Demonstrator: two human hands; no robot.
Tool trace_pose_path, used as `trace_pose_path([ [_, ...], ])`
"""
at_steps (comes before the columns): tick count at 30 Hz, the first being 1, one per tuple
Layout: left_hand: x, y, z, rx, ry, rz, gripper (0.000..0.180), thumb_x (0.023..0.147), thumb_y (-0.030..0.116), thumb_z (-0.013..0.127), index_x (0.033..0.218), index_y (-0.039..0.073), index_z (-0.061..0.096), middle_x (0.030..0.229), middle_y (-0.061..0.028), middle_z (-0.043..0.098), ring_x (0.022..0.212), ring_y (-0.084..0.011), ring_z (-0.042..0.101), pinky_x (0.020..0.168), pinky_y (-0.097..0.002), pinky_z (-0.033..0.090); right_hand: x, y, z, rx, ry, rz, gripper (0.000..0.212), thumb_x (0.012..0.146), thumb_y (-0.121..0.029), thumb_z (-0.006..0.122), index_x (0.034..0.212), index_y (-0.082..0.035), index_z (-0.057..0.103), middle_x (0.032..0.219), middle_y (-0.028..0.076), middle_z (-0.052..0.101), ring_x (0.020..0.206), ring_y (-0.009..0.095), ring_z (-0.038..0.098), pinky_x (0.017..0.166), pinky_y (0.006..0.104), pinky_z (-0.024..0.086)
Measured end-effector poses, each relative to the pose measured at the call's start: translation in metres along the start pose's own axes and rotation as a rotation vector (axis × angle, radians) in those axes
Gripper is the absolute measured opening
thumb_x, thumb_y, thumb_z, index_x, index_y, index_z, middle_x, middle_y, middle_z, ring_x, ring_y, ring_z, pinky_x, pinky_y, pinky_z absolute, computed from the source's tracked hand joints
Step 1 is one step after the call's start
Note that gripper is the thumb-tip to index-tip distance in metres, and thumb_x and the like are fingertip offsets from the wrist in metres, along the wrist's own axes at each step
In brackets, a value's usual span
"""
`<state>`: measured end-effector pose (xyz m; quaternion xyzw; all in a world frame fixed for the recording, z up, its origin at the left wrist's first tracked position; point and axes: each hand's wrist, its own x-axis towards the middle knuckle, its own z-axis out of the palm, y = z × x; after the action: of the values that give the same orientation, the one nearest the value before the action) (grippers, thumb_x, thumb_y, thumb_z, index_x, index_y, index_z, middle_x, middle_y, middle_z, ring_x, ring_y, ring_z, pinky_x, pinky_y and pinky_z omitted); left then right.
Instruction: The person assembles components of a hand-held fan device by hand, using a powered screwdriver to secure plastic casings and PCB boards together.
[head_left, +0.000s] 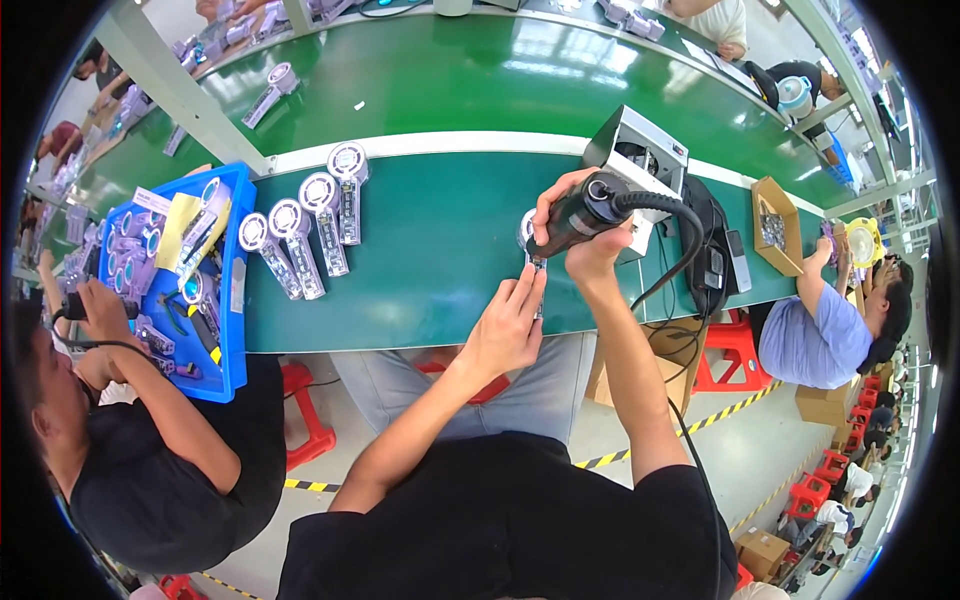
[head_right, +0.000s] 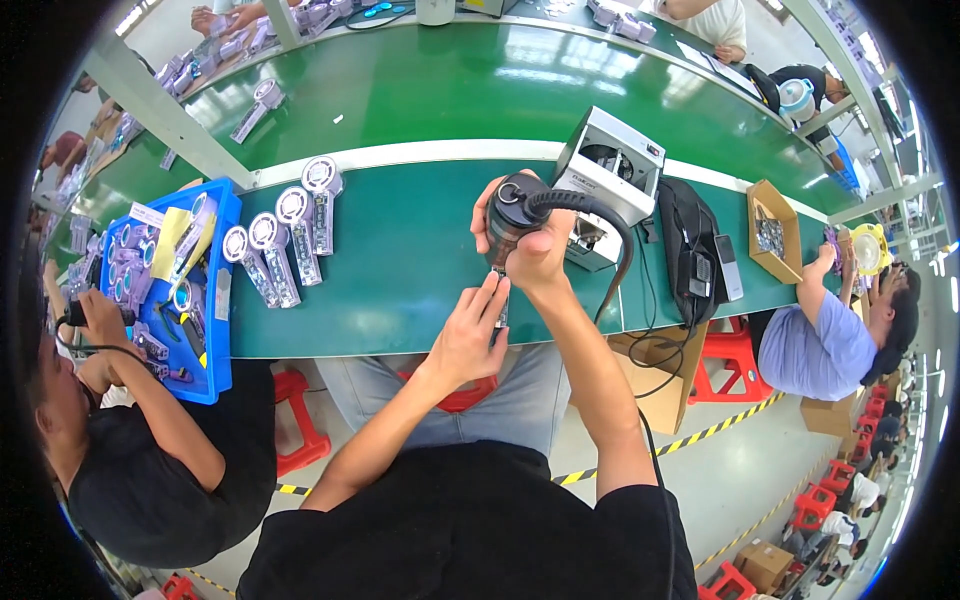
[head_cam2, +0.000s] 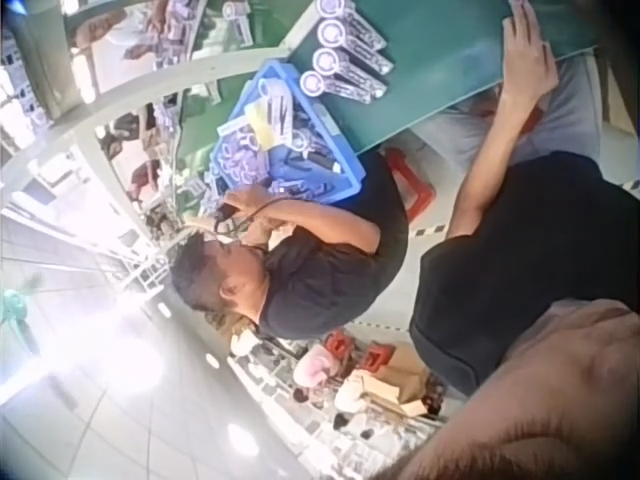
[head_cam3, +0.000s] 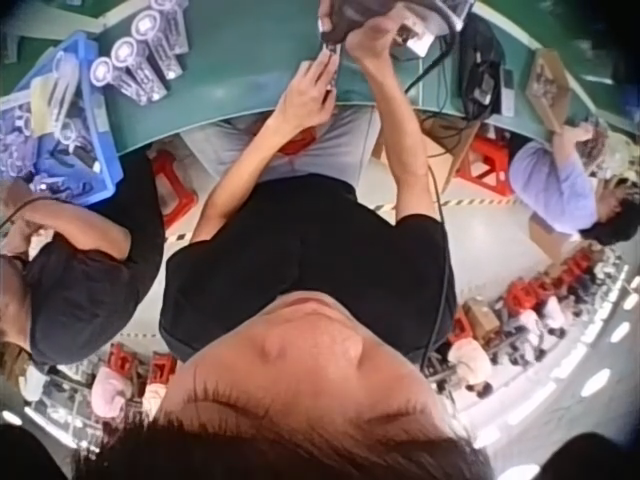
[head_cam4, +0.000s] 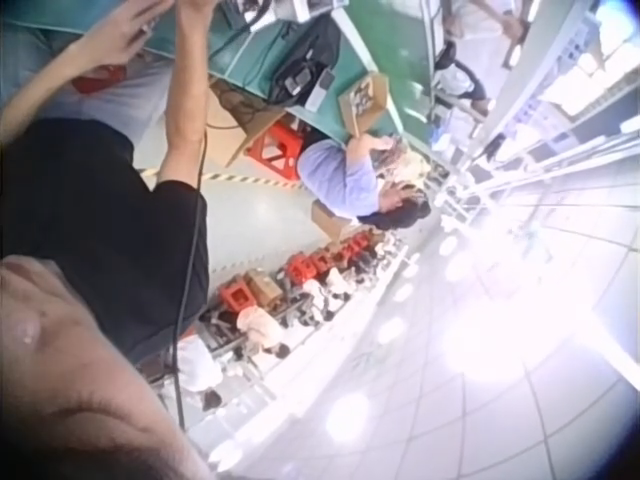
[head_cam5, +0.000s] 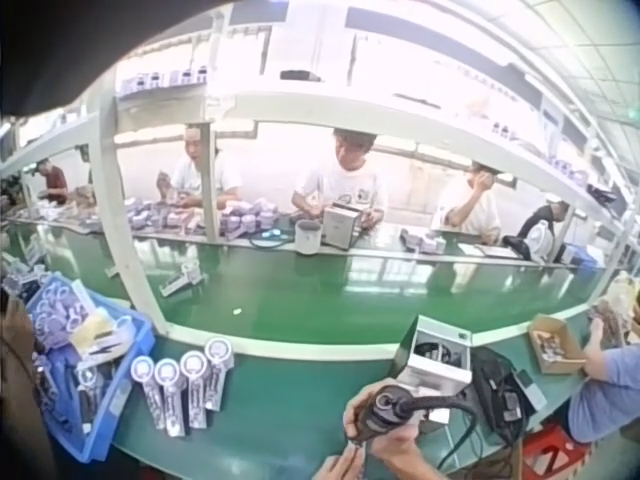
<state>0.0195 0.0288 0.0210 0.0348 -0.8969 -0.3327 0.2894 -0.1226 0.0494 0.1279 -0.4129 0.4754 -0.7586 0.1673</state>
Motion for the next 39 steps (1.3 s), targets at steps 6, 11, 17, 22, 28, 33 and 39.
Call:
trace_pose_path([
  [6,0.003,0.0,-0.006,-0.003,-0.039,-0.018,0.067,0.07,-0.005,0.064,0.134,-0.014,0.047,0.132,-0.0313,0.051,0.099,-0.0379,0.055,0.092,-0.0424,0.049,0.003,-0.002,-0.009,0.064,0.024,-0.014,0.098,0.069,-0.088,0.055,0.095,0.006,0.057,0.072,0.013,0.063,0.051,0.016,0.059,0.046,0.0266,0.047],
  [11,0.012,-0.01,0.001,0.02,0.001,-0.046,0.066,0.073,0.001,0.074,0.134,-0.005,0.051,0.13,-0.0251,0.054,0.1,-0.0368,0.056,0.091,-0.0424,0.049,0.029,-0.043,-0.04,-0.091,0.095,-0.054,0.097,0.073,-0.094,0.039,0.098,-0.001,0.052,0.069,0.015,0.061,0.049,0.021,0.057,0.046,0.0301,0.048],
  [17,0.022,-0.013,0.011,0.059,0.074,-0.026,0.057,0.076,0.008,0.08,0.127,-0.002,0.058,0.124,-0.0202,0.057,0.096,-0.0316,0.061,0.082,-0.0396,0.053,0.046,-0.052,-0.105,-0.221,0.253,-0.158,0.095,0.078,-0.092,0.034,0.1,-0.002,0.053,0.074,0.013,0.062,0.051,0.022,0.058,0.048,0.0309,0.048],
  [22,0.018,-0.015,0.01,0.041,0.089,0.136,0.037,0.077,0.004,0.076,0.112,-0.003,0.065,0.112,-0.0169,0.06,0.092,-0.031,0.061,0.081,-0.0401,0.052,0.051,-0.039,-0.108,-0.188,0.233,-0.112,0.092,0.085,-0.087,0.029,0.099,0.001,0.054,0.073,0.014,0.064,0.049,0.02,0.058,0.048,0.0294,0.046],
  [28,0.018,-0.014,0.011,-0.052,0.059,0.068,0.032,0.077,0.001,0.075,0.107,-0.004,0.066,0.109,-0.0173,0.06,0.09,-0.0312,0.061,0.077,-0.0395,0.053,0.051,-0.046,-0.104,-0.071,0.316,0.039,0.091,0.086,-0.086,0.025,0.098,-0.001,0.053,0.072,0.014,0.062,0.047,0.019,0.054,0.047,0.0315,0.046],
  [33,0.018,-0.014,0.015,-0.016,0.073,0.086,0.029,0.078,0.001,0.074,0.105,-0.005,0.066,0.109,-0.0184,0.061,0.088,-0.0315,0.061,0.077,-0.0396,0.054,-0.005,-0.041,-0.08,0.182,0.179,0.041,0.093,0.079,-0.092,0.029,0.101,-0.004,0.05,0.072,0.017,0.061,0.047,0.022,0.054,0.046,0.035,0.047],
  [39,0.018,-0.016,0.016,-0.019,0.086,0.086,0.028,0.079,0.001,0.074,0.105,-0.006,0.066,0.11,-0.019,0.062,0.088,-0.031,0.061,0.077,-0.0395,0.054,-0.033,-0.038,-0.059,0.092,0.196,0.002,0.098,0.077,-0.093,0.032,0.102,0.0,0.048,0.075,0.018,0.063,0.049,0.021,0.057,0.046,0.03,0.048],
])
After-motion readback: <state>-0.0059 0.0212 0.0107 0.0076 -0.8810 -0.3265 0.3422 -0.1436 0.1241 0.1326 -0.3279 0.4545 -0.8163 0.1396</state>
